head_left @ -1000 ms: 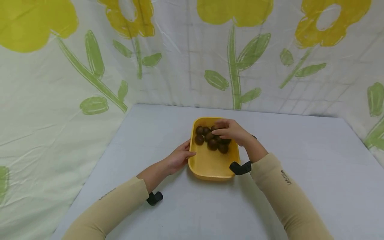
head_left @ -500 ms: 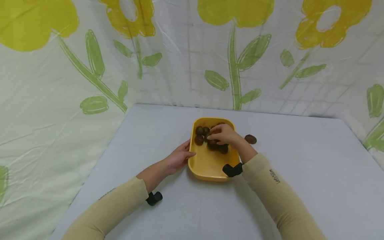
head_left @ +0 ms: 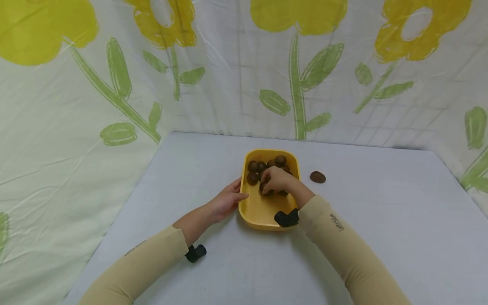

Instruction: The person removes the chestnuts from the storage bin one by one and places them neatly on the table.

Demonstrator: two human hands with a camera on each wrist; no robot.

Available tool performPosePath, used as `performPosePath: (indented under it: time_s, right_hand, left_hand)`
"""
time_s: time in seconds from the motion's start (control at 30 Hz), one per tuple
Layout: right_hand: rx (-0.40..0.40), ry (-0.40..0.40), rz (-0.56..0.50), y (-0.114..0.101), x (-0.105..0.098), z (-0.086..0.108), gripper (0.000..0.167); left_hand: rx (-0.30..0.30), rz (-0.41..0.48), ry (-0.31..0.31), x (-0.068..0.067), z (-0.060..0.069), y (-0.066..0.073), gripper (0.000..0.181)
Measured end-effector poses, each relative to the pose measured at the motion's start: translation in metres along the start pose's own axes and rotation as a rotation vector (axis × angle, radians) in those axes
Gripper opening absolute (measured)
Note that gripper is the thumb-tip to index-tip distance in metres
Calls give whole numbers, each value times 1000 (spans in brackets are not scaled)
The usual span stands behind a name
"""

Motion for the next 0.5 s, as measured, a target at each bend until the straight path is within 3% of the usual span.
performPosePath:
  time_s: [0.17,0.5]
  right_hand:
    - [-4,20,-8,3,-1,-4,28]
    - [-26,-7,-236,4,-17,10,32]
  left_hand:
    - [6,5,-8,0,0,0,65]
    - [14,-2,10,0,0,0,64]
Point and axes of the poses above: each hand's wrist, its own z-axis away from the middle knuckle, its own x-axis out of the palm, y = z × x, the point moved 1 cm from there along -z, towards the middle knuckle, and after that the axes turned 14 degrees about x, right-handed, at the moved point
